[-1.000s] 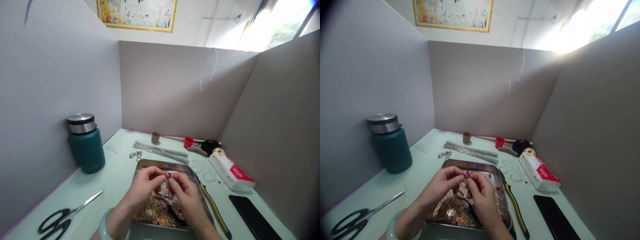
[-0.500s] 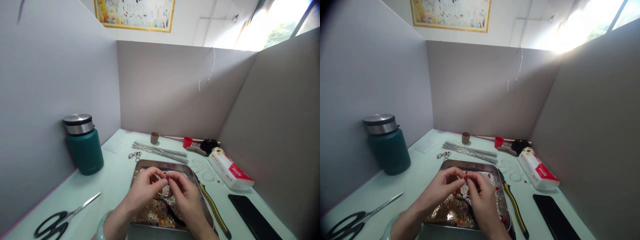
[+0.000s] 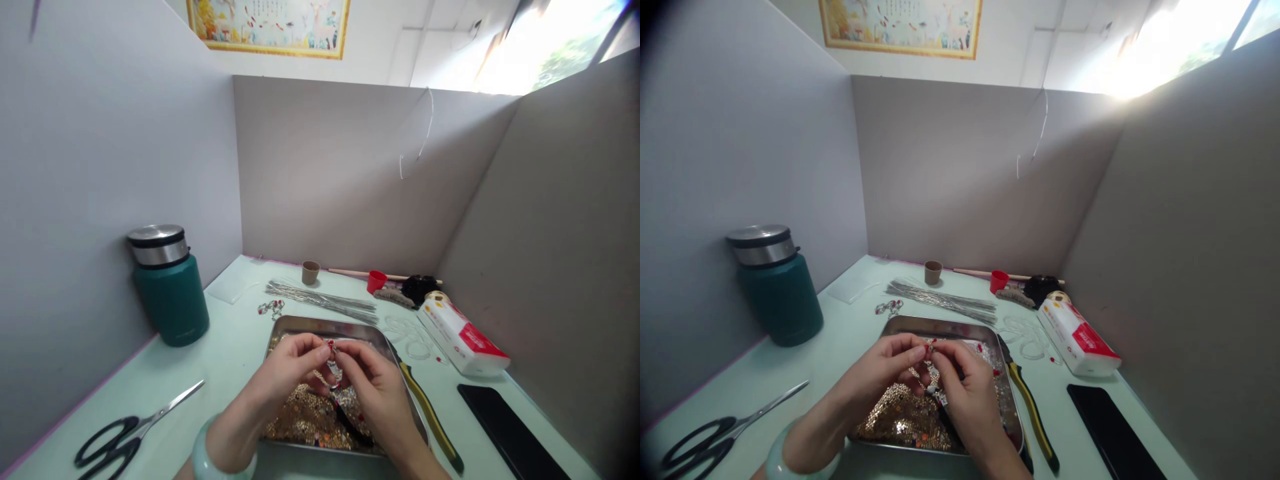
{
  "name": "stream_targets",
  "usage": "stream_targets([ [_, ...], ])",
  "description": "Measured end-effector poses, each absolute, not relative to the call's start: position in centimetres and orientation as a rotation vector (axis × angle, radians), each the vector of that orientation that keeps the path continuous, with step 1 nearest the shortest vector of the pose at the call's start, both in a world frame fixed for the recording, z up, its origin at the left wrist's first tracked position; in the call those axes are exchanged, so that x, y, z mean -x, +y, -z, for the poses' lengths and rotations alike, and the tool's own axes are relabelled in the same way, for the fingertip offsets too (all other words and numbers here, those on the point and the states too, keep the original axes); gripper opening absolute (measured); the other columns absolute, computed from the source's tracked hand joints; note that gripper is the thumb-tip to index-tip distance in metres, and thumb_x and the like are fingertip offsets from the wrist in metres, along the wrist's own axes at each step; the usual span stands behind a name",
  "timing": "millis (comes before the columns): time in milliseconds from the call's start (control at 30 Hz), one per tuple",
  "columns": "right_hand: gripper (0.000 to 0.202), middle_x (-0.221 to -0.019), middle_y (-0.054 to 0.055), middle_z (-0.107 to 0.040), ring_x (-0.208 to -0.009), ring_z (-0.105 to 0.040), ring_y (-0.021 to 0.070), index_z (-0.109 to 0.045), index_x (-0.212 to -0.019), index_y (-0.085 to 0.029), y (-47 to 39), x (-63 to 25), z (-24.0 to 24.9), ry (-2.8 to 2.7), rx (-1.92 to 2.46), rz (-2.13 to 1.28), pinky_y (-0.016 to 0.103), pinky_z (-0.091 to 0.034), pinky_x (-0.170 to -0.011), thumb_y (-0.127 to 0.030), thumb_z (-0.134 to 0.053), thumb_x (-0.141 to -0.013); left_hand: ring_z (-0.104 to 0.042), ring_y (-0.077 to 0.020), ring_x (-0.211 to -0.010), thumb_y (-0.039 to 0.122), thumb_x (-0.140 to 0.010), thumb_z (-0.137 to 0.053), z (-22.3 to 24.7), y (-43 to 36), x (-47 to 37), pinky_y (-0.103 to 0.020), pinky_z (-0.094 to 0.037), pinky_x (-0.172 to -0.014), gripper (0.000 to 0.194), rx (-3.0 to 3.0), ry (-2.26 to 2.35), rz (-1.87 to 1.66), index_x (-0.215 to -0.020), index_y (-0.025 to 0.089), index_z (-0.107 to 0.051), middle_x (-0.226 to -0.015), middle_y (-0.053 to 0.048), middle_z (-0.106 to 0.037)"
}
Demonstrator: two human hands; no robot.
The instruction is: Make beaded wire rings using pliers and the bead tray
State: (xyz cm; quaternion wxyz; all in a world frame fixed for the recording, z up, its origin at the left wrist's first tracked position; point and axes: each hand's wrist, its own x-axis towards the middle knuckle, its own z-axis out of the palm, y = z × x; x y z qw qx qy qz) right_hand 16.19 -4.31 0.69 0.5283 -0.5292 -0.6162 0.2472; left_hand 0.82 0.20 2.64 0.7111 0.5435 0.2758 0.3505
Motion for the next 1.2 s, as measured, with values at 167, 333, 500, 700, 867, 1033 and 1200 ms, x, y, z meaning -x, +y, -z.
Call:
stream_targets([
  [167, 0.029, -0.066, 0.003, -0.066, -0.062, -0.059, 0.0181, -0.062, -0.069, -0.020, -4.4, -17.2, -1.1, -1.839, 1.662, -0.357, 0.026, -0.037, -0.055, -0.035, -0.048, -0.089, -0.061, -0.0151, -0.070, 0.032, -0.078, -0.067, -2.3, 0.6, -0.7, -0.032, -0.051, -0.071, 0.021, -1.060, 0.593, -0.825, -0.079, 0.012, -0.062, -0.077, -0.005, -0.061],
  [333, 0.015, -0.073, 0.007, -0.072, -0.069, -0.066, 0.0266, -0.068, -0.070, -0.020, -4.6, -17.4, 0.1, -2.213, 2.000, -0.249, 0.029, -0.037, -0.057, -0.035, -0.068, -0.069, -0.065, -0.0183, -0.075, 0.032, -0.075, -0.070, -1.9, 0.9, -0.7, -0.030, -0.051, -0.068, 0.023, -0.977, 0.626, -0.860, -0.081, 0.011, -0.062, -0.081, -0.007, -0.063],
  [500, 0.012, -0.075, 0.010, -0.074, -0.072, -0.068, 0.0285, -0.068, -0.070, -0.020, -4.6, -16.7, 0.8, -2.304, 2.016, -0.164, 0.030, -0.039, -0.058, -0.022, -0.057, -0.073, -0.059, -0.0132, -0.066, 0.034, -0.077, -0.067, -1.8, 0.9, -0.6, -0.027, -0.049, -0.058, 0.023, -0.986, 0.619, -0.877, -0.081, 0.013, -0.061, -0.084, -0.005, -0.060],
  [700, 0.017, -0.072, 0.011, -0.070, -0.062, -0.064, 0.0251, -0.059, -0.079, -0.018, -4.1, -17.6, -0.3, -2.087, 2.041, -0.142, 0.030, -0.034, -0.054, -0.022, -0.043, -0.083, -0.055, -0.0140, -0.071, 0.035, -0.077, -0.067, -1.9, 1.0, -0.7, -0.027, -0.047, -0.061, 0.022, -0.986, 0.717, -1.036, -0.080, 0.014, -0.062, -0.083, -0.005, -0.058],
  [867, 0.023, -0.056, -0.004, -0.045, -0.052, -0.044, 0.0143, -0.045, -0.072, -0.022, -4.1, -18.5, -1.7, -1.508, 1.598, -0.595, 0.025, -0.031, -0.050, -0.037, -0.042, -0.089, -0.056, -0.0168, -0.083, 0.032, -0.077, -0.068, -1.7, 1.2, -0.9, -0.032, -0.044, -0.079, 0.019, -0.914, 0.742, -1.157, -0.079, 0.014, -0.063, -0.088, -0.006, -0.061],
  [1033, 0.032, -0.056, -0.008, -0.032, -0.044, -0.024, 0.0077, -0.035, -0.067, -0.022, -4.7, -16.2, -1.6, -0.966, 0.940, -1.120, 0.021, -0.022, -0.042, -0.042, -0.047, -0.090, -0.058, -0.0194, -0.093, 0.028, -0.080, -0.064, -1.8, 0.4, -1.8, -0.033, -0.043, -0.086, 0.014, -0.708, 0.437, -1.067, -0.078, 0.014, -0.063, -0.093, -0.007, -0.062],
  [1200, 0.027, -0.056, -0.005, -0.043, -0.051, -0.039, 0.0107, -0.048, -0.074, -0.021, -4.8, -14.5, 0.0, -1.100, 1.033, -1.080, 0.023, -0.036, -0.052, -0.044, -0.057, -0.085, -0.059, -0.0161, -0.085, 0.023, -0.081, -0.063, -2.1, -0.7, -2.9, -0.030, -0.043, -0.086, 0.010, -0.610, 0.318, -1.065, -0.076, 0.013, -0.064, -0.085, -0.006, -0.064],
])
